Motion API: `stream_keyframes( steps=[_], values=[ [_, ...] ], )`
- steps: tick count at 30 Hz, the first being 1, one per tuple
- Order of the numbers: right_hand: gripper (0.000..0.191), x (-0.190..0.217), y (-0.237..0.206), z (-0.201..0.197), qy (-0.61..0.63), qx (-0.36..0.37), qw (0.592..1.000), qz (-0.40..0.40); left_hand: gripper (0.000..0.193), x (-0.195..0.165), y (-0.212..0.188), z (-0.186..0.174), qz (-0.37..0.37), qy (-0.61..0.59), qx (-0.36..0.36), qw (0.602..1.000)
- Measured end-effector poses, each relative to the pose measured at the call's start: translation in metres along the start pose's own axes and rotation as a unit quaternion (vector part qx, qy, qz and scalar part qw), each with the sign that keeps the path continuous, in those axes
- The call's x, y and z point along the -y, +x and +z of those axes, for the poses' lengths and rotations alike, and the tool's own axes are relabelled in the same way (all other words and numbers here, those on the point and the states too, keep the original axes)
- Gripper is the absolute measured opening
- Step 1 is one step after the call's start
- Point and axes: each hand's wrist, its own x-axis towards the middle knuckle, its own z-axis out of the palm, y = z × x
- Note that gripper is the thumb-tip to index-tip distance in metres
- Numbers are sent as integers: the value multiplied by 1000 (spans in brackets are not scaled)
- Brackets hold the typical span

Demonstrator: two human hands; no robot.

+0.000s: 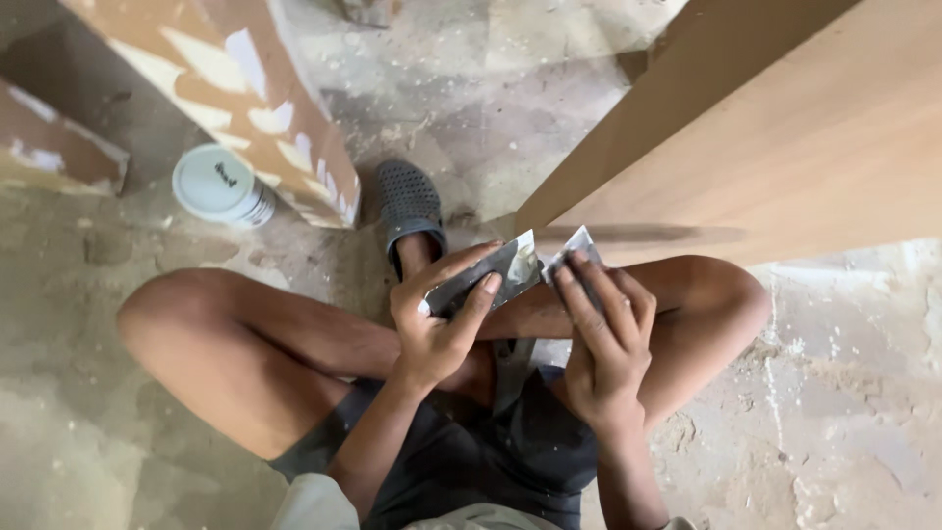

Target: The person sits on the floor and uses a putty knife to apply white filler to the legs and side panels of a wooden desk. They repeatedly transfer filler between two metal scrapers and smooth the surface of the wood.

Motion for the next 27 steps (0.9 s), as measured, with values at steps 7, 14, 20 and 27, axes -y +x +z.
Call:
stream_keyframes(
  steps=[7,14,20,27],
  values=[
    [52,18,-1,11,-77,18,997,-8,25,0,8,-4,21,6,40,999],
    [51,35,-2,41,-105,-25,993,43,26,10,23,-8,-3,-27,44,999],
    [46,28,-1,45,-61,65,993,80,28,38,50,-27,35,-1,20,999],
    [31,1,48,-31,-104,-146,964,198,30,77,65,-45,-30,-2,39,999]
  ],
)
